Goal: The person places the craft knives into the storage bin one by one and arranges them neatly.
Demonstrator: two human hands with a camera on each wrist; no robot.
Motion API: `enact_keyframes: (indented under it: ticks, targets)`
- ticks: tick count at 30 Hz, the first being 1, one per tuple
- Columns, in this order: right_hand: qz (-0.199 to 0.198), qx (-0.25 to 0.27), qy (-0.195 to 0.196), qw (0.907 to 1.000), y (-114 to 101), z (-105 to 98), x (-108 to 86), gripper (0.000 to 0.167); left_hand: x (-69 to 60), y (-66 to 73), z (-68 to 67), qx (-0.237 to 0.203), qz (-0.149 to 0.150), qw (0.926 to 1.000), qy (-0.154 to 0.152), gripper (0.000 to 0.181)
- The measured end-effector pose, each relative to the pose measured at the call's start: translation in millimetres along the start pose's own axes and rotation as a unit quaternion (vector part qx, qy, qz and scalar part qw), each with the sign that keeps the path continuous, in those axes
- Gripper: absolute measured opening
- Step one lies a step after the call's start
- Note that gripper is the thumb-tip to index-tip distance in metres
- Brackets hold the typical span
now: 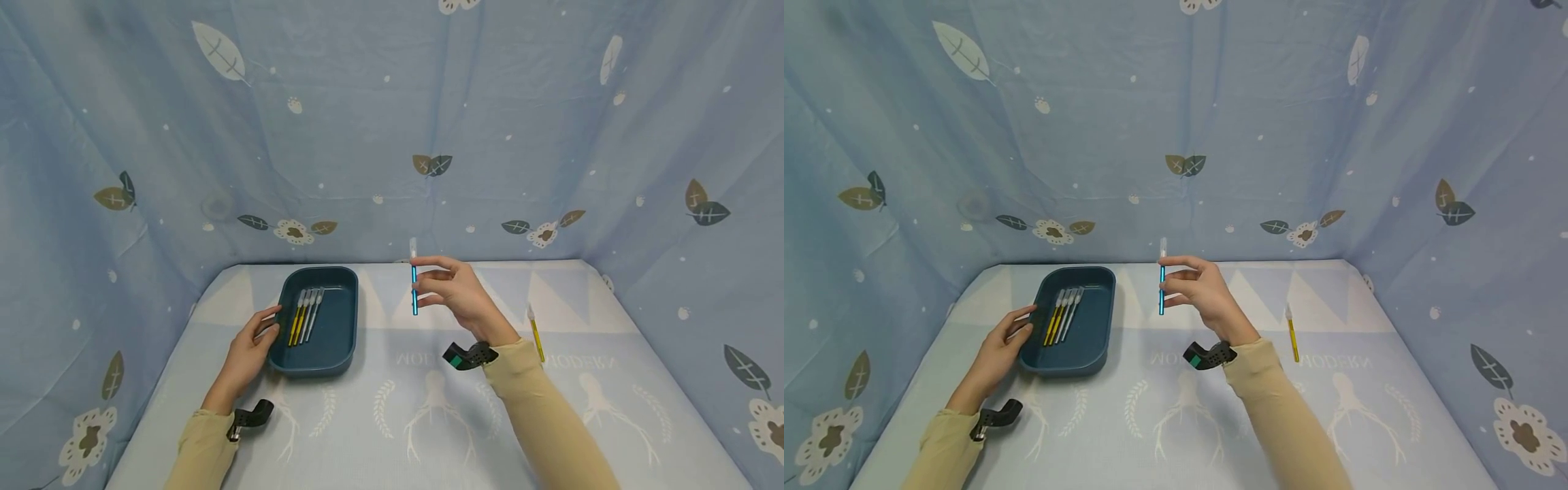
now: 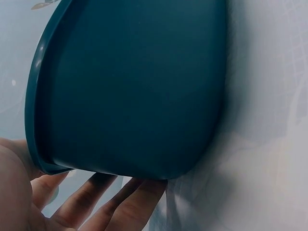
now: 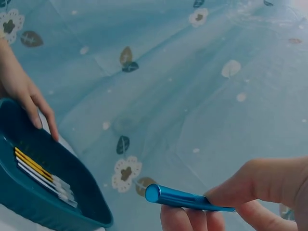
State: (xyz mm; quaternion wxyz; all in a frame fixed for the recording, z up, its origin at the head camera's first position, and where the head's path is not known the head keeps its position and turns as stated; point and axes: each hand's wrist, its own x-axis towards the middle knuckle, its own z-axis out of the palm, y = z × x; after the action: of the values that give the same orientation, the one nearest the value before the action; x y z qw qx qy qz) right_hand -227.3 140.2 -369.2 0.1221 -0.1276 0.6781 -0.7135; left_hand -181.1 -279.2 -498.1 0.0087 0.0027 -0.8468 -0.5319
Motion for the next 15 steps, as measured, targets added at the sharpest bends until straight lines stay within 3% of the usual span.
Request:
enact_keyframes:
  ticks: [15]
  targets:
    - [0.019,0.019,-0.001,0.9996,19,42,31.9,0.046,-0.3,-1.4,0.1,0.000,0.002,1.0000,-0.001,0.053]
